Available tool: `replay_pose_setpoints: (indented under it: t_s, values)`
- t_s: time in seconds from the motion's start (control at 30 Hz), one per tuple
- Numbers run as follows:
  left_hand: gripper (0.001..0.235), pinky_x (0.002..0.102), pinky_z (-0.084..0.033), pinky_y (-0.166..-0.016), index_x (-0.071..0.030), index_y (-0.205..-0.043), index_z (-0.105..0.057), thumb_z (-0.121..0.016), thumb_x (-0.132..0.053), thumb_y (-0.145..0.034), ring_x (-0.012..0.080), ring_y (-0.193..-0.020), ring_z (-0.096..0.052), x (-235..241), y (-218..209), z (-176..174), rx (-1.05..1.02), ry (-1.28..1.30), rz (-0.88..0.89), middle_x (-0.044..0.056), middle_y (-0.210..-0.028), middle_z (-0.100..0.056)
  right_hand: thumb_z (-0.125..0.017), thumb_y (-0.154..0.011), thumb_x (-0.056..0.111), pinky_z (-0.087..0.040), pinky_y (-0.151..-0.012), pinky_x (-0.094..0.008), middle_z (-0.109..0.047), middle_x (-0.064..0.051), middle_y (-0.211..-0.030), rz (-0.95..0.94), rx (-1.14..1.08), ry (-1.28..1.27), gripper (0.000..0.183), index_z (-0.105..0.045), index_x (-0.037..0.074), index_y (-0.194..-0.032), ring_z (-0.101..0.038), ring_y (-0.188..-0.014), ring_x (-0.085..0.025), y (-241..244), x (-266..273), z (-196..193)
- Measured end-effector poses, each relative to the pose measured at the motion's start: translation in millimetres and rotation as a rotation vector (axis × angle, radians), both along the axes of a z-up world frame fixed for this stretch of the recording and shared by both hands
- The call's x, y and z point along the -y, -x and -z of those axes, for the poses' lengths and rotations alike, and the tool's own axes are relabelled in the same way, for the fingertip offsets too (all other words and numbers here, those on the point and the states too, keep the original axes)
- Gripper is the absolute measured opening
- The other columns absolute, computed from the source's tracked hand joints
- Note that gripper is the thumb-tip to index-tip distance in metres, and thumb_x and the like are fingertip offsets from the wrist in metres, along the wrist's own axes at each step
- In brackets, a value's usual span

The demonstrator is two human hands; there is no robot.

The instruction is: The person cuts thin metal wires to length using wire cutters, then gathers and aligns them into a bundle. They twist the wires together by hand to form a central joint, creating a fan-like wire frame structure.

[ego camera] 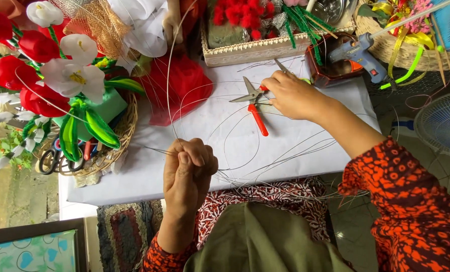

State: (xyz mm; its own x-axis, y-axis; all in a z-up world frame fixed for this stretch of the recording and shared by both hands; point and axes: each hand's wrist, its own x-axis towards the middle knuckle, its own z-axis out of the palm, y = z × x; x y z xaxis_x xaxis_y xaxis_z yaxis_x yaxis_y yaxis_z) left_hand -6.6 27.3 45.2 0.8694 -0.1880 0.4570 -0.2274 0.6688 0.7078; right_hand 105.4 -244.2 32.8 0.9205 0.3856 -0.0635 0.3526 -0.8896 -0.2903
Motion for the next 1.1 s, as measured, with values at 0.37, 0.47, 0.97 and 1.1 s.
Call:
replay_pose_setpoints:
  t_s: [0.37,0.47,0.97,1.1]
  values:
    - [0.026,0.025,-0.026,-0.053,-0.007,-0.087,-0.047,-0.045,-0.028,-0.101,0.0130,-0.058,-0.032,-7,18,-8,-0.053,-0.086,0.026,0.004,-0.073,-0.038,-0.039,-0.079,-0.003,-0.039,-0.094,-0.050,-0.054,-0.011,-0.109,0.061,0.101,0.273,0.052,-0.051,0.015,-0.126,-0.054,-0.104,-0.032,-26,-9,51]
    - [0.024,0.024,-0.028,-0.052,-0.008,-0.088,-0.047,-0.045,-0.028,-0.101,0.0123,-0.058,-0.030,-9,11,-2,-0.002,-0.081,-0.025,0.004,-0.075,-0.041,-0.039,-0.081,-0.002,-0.043,-0.088,-0.052,-0.055,-0.012,-0.109,0.115,0.081,0.206,0.041,-0.054,0.011,-0.117,-0.055,-0.101,-0.037,-24,-6,54]
    - [0.020,0.025,-0.032,-0.052,0.002,-0.108,-0.040,-0.031,-0.015,-0.103,0.0123,-0.059,-0.029,3,-3,13,0.170,-0.031,-0.113,0.002,-0.069,-0.027,-0.039,-0.090,-0.002,-0.048,-0.091,-0.050,-0.059,-0.023,-0.108,0.029,-0.006,-0.164,0.037,-0.050,0.010,-0.124,-0.059,-0.107,-0.043,29,7,16]
    - [0.019,0.024,-0.031,-0.052,0.000,-0.111,-0.039,-0.031,-0.016,-0.104,0.0116,-0.058,-0.029,3,-7,11,0.159,-0.008,-0.148,0.001,-0.068,-0.028,-0.039,-0.092,0.004,-0.051,-0.087,-0.044,-0.058,-0.019,-0.101,-0.024,-0.055,-0.126,0.029,-0.052,0.011,-0.117,-0.061,-0.099,-0.038,51,10,16]
